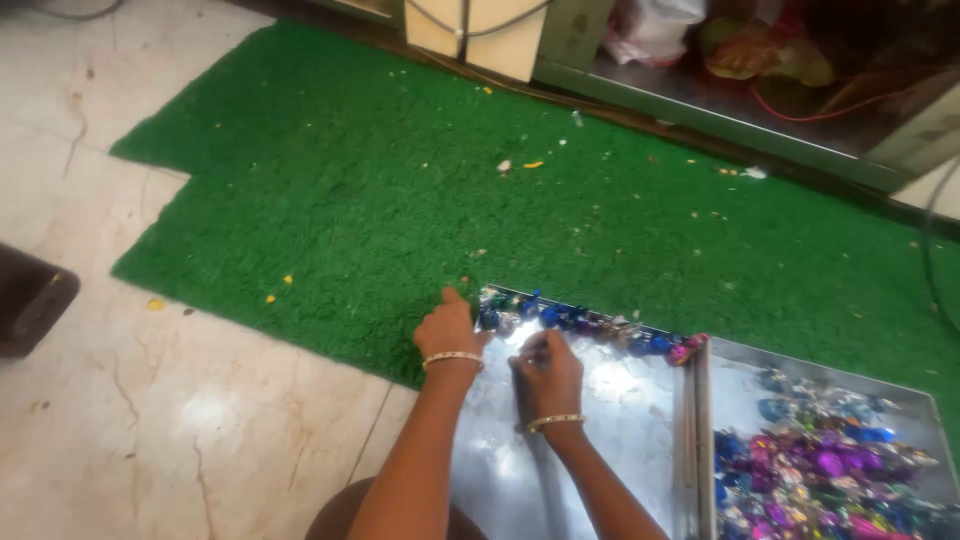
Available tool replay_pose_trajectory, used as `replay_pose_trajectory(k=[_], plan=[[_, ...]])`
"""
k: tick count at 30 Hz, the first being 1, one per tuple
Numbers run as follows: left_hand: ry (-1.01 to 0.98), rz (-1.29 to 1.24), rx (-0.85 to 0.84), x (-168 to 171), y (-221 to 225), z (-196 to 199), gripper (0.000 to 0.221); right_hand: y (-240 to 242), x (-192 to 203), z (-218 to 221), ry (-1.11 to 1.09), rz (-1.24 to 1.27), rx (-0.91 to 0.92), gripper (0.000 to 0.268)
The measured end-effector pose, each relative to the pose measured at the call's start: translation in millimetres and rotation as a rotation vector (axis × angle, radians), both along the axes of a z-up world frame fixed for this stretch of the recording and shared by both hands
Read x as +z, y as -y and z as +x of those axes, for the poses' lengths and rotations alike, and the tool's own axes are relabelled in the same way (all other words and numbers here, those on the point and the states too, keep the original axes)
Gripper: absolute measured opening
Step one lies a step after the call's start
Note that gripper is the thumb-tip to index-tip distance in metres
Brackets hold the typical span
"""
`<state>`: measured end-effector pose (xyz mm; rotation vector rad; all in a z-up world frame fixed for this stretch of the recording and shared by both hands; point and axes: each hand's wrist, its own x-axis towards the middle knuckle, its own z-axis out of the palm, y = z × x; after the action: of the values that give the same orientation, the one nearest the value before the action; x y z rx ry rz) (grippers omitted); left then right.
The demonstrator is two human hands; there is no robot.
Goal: Sorting and arranging wrapped candies from a large tray into rows on a smaller metal tray.
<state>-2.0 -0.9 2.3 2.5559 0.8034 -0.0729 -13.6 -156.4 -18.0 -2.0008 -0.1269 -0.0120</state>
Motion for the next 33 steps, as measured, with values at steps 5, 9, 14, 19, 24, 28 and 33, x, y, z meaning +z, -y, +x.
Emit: replay_pose_trajectory(k=[5, 9, 14, 19, 24, 28, 33], plan=[[-0.027, 0.029, -0.155, -27.6, 2.2, -12.1, 0.036, 33.9, -7.7, -20.0, 0.079, -0.143, 0.022, 0.021], [-0.074, -0.127, -0.238, 3.5, 22.7, -23.9, 0.023, 76.4, 12.3, -43.8, 0.023, -0.197, 0.084, 0.015], [-0.003, -0.13, -0.431, -6.3, 72.8, -27.7, 0.022, 150.0, 21.6, -56.0, 0.044, -0.096, -0.033, 0.009], [0.163, -0.217, -0.684, -26.3, 163.6, -27.3, 0.019, 229.0, 41.6, -49.7, 0.088, -0.04, -0.248, 0.01], [0.331, -0.147, -0.845, -15.7, 269.3, -15.9, 0.023, 302.0, 15.6, -37.8, -0.081, -0.331, -0.27, 0.013], [0.336, 0.085, -0.895, 4.3, 299.7, -8.3, 0.027, 299.7, 21.0, -44.2, -0.264, -0.32, -0.224, 0.019], [0.122, 0.234, -0.888, 15.7, 305.5, -12.6, 0.034, 286.8, 18.9, -47.8, -0.23, -0.355, -0.223, 0.035]])
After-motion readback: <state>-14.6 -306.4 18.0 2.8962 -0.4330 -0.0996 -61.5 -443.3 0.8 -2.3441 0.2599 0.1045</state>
